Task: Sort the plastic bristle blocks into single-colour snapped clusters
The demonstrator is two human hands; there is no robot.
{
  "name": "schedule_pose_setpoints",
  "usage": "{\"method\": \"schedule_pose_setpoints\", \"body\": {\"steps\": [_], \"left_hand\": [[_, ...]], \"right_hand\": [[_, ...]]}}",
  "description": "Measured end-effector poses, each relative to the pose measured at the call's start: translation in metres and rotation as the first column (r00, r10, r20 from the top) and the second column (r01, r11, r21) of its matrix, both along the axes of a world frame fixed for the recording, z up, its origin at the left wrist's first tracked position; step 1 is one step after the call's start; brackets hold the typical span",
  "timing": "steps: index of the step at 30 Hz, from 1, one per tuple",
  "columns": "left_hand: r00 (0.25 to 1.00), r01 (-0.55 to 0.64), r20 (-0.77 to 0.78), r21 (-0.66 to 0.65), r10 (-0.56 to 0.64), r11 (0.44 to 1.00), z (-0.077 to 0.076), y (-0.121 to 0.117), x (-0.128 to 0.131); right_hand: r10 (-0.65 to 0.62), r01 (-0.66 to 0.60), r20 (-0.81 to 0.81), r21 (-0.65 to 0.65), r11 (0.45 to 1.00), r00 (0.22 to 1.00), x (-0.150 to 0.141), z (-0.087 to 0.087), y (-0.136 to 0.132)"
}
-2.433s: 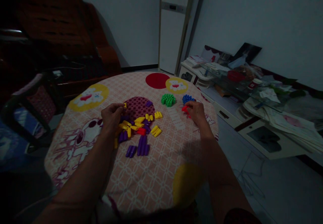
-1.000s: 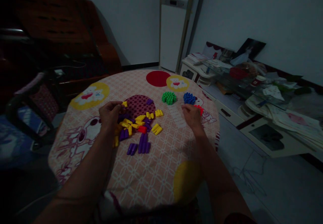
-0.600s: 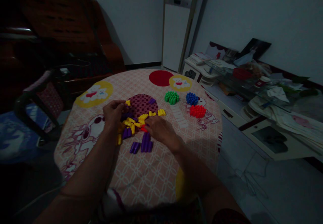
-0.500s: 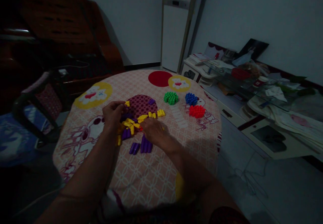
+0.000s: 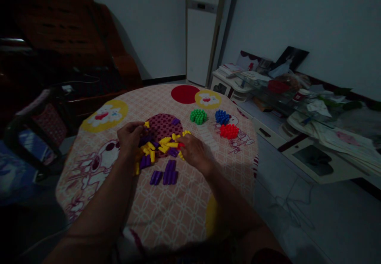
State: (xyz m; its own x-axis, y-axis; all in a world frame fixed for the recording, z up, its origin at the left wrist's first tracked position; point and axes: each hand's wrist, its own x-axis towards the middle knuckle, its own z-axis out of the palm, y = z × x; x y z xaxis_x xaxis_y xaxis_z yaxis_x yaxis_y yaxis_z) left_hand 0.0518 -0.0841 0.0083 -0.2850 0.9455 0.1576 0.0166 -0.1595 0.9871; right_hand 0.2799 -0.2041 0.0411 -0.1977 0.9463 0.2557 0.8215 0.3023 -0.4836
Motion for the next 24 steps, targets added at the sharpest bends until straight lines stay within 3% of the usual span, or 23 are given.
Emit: {"method": "schedule_pose_setpoints", "body": {"steps": [4, 8, 13, 17, 20, 22, 24], "left_hand": [[1.000, 0.005, -0.009, 0.003, -0.005, 1.000, -0.002, 0.001, 0.000], [1.000, 0.013, -0.014, 0.014, -0.013, 1.000, -0.005, 0.002, 0.001], [1.000, 0.023, -0.010, 0.003, -0.023, 1.000, -0.006, 0.001, 0.001], [0.993, 0.033, -0.116, 0.068, -0.025, 0.997, 0.012, -0.009, 0.003], [0.923, 0.259, -0.330, 0.154, -0.197, 0.954, 0.032, -0.030, 0.015], [0.802, 0.501, -0.445, 0.139, -0.398, 0.854, 0.041, -0.046, 0.030], [0.657, 0.693, -0.482, 0.084, -0.579, 0.716, 0.041, -0.060, 0.046]], "right_hand": [[-0.142, 0.145, -0.105, 0.016, 0.989, 0.984, 0.043, -0.004, -0.004], [-0.249, 0.248, -0.067, -0.024, 0.968, 0.966, 0.070, -0.018, -0.014], [-0.344, 0.342, 0.013, -0.144, 0.929, 0.939, 0.079, -0.035, -0.024], [-0.403, 0.339, -0.222, -0.274, 0.900, 0.888, 0.075, -0.039, -0.028], [-0.370, 0.181, -0.543, -0.370, 0.911, 0.754, 0.064, -0.039, -0.028], [-0.309, 0.069, -0.683, -0.355, 0.932, 0.661, 0.053, -0.036, -0.027], [-0.244, 0.001, -0.744, -0.312, 0.950, 0.621, 0.042, -0.032, -0.024]]}}
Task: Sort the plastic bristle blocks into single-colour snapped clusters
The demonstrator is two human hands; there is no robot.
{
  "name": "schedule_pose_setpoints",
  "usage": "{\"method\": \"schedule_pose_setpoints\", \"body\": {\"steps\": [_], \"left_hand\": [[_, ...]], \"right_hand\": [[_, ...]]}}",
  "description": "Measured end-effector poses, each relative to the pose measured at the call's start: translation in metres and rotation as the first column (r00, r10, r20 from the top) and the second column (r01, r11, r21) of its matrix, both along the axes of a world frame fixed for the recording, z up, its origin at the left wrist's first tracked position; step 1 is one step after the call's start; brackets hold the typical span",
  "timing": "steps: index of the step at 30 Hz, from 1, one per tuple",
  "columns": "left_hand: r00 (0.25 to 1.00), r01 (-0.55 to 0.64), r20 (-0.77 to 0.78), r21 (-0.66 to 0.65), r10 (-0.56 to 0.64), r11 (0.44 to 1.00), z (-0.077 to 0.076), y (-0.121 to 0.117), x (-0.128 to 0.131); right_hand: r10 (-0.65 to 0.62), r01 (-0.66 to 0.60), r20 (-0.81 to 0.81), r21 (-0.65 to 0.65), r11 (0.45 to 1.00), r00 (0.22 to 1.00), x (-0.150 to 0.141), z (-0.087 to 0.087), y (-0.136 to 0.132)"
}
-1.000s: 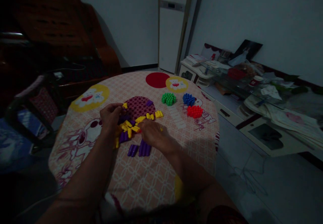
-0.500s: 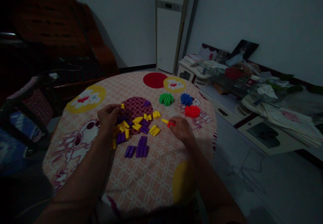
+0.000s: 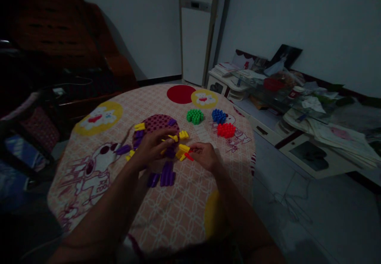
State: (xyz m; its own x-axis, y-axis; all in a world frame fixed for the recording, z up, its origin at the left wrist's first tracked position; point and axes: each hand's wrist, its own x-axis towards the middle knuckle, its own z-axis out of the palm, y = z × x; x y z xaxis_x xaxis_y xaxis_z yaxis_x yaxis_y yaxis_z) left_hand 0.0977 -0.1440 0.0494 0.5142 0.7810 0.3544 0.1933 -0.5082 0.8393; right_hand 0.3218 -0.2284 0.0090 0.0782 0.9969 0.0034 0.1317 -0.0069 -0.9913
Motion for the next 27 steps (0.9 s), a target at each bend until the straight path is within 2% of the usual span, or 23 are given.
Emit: {"method": "schedule_pose_setpoints", "body": {"steps": [2, 4, 6, 9, 11, 13, 16, 18, 20, 22, 25, 27], "left_hand": [[0.990, 0.134, -0.041, -0.025, -0.135, 0.991, -0.005, -0.008, 0.013], [0.981, 0.176, -0.069, -0.048, -0.179, 0.983, -0.012, -0.010, 0.021], [0.983, 0.161, -0.076, -0.084, -0.168, 0.983, -0.018, -0.008, 0.022], [0.998, 0.066, -0.014, -0.161, -0.069, 0.985, -0.021, -0.002, 0.017], [0.999, 0.006, 0.034, -0.205, 0.001, 0.979, -0.020, 0.003, 0.012], [0.997, -0.034, 0.065, -0.229, 0.050, 0.973, -0.019, 0.008, 0.008], [0.991, -0.060, 0.102, -0.248, 0.088, 0.967, -0.019, 0.012, 0.006], [0.989, -0.060, 0.116, -0.253, 0.092, 0.966, -0.019, 0.013, 0.006], [0.988, -0.060, 0.121, -0.259, 0.094, 0.964, -0.020, 0.012, 0.007], [0.988, -0.062, 0.121, -0.272, 0.098, 0.960, -0.020, 0.011, 0.008], [0.985, -0.078, 0.126, -0.286, 0.118, 0.955, -0.021, 0.011, 0.009], [0.983, -0.087, 0.132, -0.283, 0.128, 0.955, -0.021, 0.011, 0.009]], "right_hand": [[0.042, -0.042, -0.009, 0.037, 0.998, 0.999, -0.010, 0.005, 0.003], [0.073, -0.073, 0.004, 0.052, 0.996, 0.997, -0.017, 0.007, 0.006], [0.096, -0.097, 0.025, 0.038, 0.995, 0.995, -0.021, 0.006, 0.007], [0.087, -0.086, 0.090, -0.010, 0.996, 0.992, -0.017, -0.002, 0.008], [0.014, -0.013, 0.183, -0.007, 1.000, 0.983, -0.004, -0.008, 0.007], [-0.122, 0.114, 0.289, 0.044, 0.992, 0.950, 0.017, -0.013, 0.008], [-0.336, 0.312, 0.399, 0.127, 0.942, 0.853, 0.055, -0.016, 0.007], [-0.468, 0.436, 0.479, 0.183, 0.881, 0.743, 0.078, -0.016, 0.004], [-0.515, 0.492, 0.559, 0.207, 0.846, 0.650, 0.094, -0.014, -0.001], [-0.501, 0.513, 0.619, 0.179, 0.839, 0.605, 0.104, -0.010, -0.008], [-0.465, 0.525, 0.639, 0.112, 0.844, 0.612, 0.112, -0.005, -0.015], [-0.485, 0.538, 0.610, 0.112, 0.835, 0.627, 0.116, -0.003, -0.014]]}}
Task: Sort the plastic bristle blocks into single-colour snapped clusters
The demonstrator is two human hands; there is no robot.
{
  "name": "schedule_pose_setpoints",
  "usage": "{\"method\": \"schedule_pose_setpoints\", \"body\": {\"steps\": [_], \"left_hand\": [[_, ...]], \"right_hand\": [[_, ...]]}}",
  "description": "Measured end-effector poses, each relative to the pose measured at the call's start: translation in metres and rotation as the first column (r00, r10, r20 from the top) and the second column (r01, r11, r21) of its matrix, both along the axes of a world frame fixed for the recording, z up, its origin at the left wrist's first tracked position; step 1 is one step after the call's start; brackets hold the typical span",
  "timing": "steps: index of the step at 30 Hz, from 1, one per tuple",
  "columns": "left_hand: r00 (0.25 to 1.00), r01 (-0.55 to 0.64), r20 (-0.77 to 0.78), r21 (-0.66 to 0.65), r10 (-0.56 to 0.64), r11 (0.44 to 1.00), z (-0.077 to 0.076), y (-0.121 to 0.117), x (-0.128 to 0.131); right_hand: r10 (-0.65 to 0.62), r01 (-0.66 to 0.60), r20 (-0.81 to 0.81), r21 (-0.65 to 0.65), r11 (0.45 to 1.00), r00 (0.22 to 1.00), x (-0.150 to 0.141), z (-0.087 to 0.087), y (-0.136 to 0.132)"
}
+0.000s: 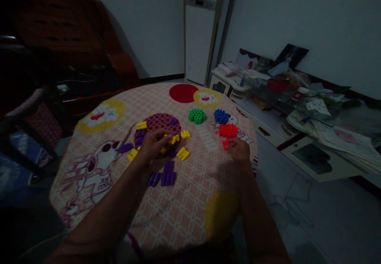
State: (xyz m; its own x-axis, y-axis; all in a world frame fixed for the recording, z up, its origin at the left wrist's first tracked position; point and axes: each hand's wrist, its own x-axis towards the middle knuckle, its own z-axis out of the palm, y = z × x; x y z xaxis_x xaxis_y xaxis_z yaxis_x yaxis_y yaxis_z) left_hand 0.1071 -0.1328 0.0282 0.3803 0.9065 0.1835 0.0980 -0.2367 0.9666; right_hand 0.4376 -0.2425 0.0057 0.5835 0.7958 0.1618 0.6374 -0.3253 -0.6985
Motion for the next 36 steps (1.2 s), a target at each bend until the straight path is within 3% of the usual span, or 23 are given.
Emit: {"method": "schedule_pose_setpoints", "body": {"steps": [4, 8, 13, 18, 25, 36], "left_hand": [[1.000, -0.010, 0.005, 0.005, 0.010, 1.000, -0.001, 0.001, 0.000], [1.000, -0.023, 0.004, 0.018, 0.023, 1.000, -0.001, 0.001, 0.000], [1.000, -0.027, 0.006, 0.017, 0.027, 1.000, 0.000, 0.001, 0.000], [1.000, -0.025, 0.010, 0.003, 0.025, 1.000, 0.000, 0.001, -0.001], [1.000, -0.014, -0.011, 0.032, 0.015, 0.999, -0.002, 0.003, -0.002], [0.999, -0.036, -0.033, 0.055, 0.038, 0.998, -0.005, 0.006, -0.003]], "right_hand": [[-0.056, 0.060, -0.036, 0.147, 0.987, 0.998, 0.003, -0.006, 0.010], [-0.104, 0.081, 0.095, 0.219, 0.972, 0.990, 0.001, -0.015, 0.018], [-0.148, 0.123, 0.306, 0.098, 0.987, 0.941, 0.001, -0.018, 0.017], [-0.137, 0.149, 0.339, -0.010, 0.989, 0.931, 0.004, -0.016, 0.013], [-0.145, 0.240, 0.397, -0.203, 0.949, 0.906, -0.001, -0.005, 0.010], [-0.172, 0.256, 0.422, -0.150, 0.955, 0.890, -0.010, -0.010, 0.015]]}}
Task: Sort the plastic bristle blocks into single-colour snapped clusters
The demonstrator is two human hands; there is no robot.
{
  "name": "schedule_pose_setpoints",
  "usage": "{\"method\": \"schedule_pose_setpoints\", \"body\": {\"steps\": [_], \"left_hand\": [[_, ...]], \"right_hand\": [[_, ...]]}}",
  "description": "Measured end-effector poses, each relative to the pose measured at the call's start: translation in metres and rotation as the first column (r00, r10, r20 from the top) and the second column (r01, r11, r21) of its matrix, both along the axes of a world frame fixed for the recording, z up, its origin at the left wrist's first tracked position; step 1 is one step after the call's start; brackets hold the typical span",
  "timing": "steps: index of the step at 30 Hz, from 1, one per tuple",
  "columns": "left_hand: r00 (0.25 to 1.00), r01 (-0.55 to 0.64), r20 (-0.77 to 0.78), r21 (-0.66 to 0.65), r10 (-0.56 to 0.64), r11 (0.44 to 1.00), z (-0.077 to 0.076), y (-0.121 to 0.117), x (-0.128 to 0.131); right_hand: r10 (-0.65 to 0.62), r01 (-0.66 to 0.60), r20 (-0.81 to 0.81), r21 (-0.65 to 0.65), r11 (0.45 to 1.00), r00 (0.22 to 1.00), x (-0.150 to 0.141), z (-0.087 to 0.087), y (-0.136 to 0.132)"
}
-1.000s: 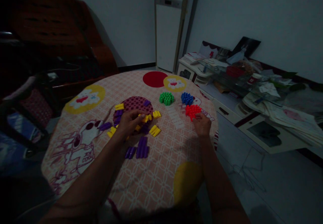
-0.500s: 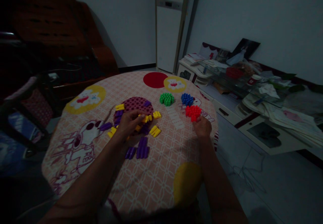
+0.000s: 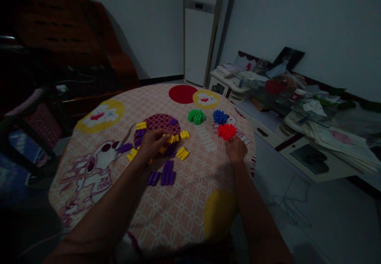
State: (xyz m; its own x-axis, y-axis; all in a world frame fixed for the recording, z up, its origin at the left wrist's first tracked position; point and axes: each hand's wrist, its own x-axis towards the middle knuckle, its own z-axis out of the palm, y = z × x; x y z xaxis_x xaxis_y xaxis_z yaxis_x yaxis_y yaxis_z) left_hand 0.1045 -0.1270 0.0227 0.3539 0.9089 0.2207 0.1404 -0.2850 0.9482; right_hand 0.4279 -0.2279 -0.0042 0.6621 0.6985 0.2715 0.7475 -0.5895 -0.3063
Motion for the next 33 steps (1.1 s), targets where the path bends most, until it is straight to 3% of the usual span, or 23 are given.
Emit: {"method": "schedule_pose_setpoints", "body": {"steps": [9, 12, 17, 21, 27, 29, 31, 33], "left_hand": [[0.999, -0.037, 0.014, 0.016, 0.037, 0.999, -0.001, 0.003, -0.002], [0.999, -0.035, 0.037, -0.008, 0.035, 0.999, -0.007, 0.006, -0.002], [0.995, 0.008, 0.099, -0.067, -0.002, 0.998, -0.012, 0.007, -0.001], [0.994, 0.022, 0.111, -0.066, -0.014, 0.998, -0.014, 0.006, 0.000], [0.999, -0.034, 0.025, 0.012, 0.033, 0.999, -0.014, 0.004, 0.001], [1.000, -0.012, 0.029, 0.011, 0.012, 1.000, -0.013, 0.002, 0.002], [0.999, -0.015, 0.038, 0.013, 0.014, 1.000, -0.010, 0.001, 0.002], [0.997, -0.078, 0.026, 0.038, 0.078, 0.996, -0.008, 0.001, 0.000]], "right_hand": [[0.021, -0.015, -0.062, 0.090, 0.996, 0.998, -0.009, 0.005, -0.011], [0.157, -0.139, -0.087, 0.185, 0.973, 0.984, -0.025, 0.009, -0.008], [0.541, -0.484, -0.156, 0.293, 0.825, 0.827, -0.065, 0.019, 0.018], [0.700, -0.620, -0.179, 0.350, 0.702, 0.692, -0.097, 0.026, 0.048], [0.898, -0.759, -0.138, 0.490, 0.429, 0.418, -0.135, 0.024, 0.073], [0.920, -0.772, -0.175, 0.503, 0.389, 0.350, -0.140, 0.018, 0.073], [0.923, -0.754, -0.224, 0.531, 0.385, 0.313, -0.139, 0.013, 0.072], [0.902, -0.718, -0.232, 0.546, 0.431, 0.364, -0.132, 0.009, 0.074]]}}
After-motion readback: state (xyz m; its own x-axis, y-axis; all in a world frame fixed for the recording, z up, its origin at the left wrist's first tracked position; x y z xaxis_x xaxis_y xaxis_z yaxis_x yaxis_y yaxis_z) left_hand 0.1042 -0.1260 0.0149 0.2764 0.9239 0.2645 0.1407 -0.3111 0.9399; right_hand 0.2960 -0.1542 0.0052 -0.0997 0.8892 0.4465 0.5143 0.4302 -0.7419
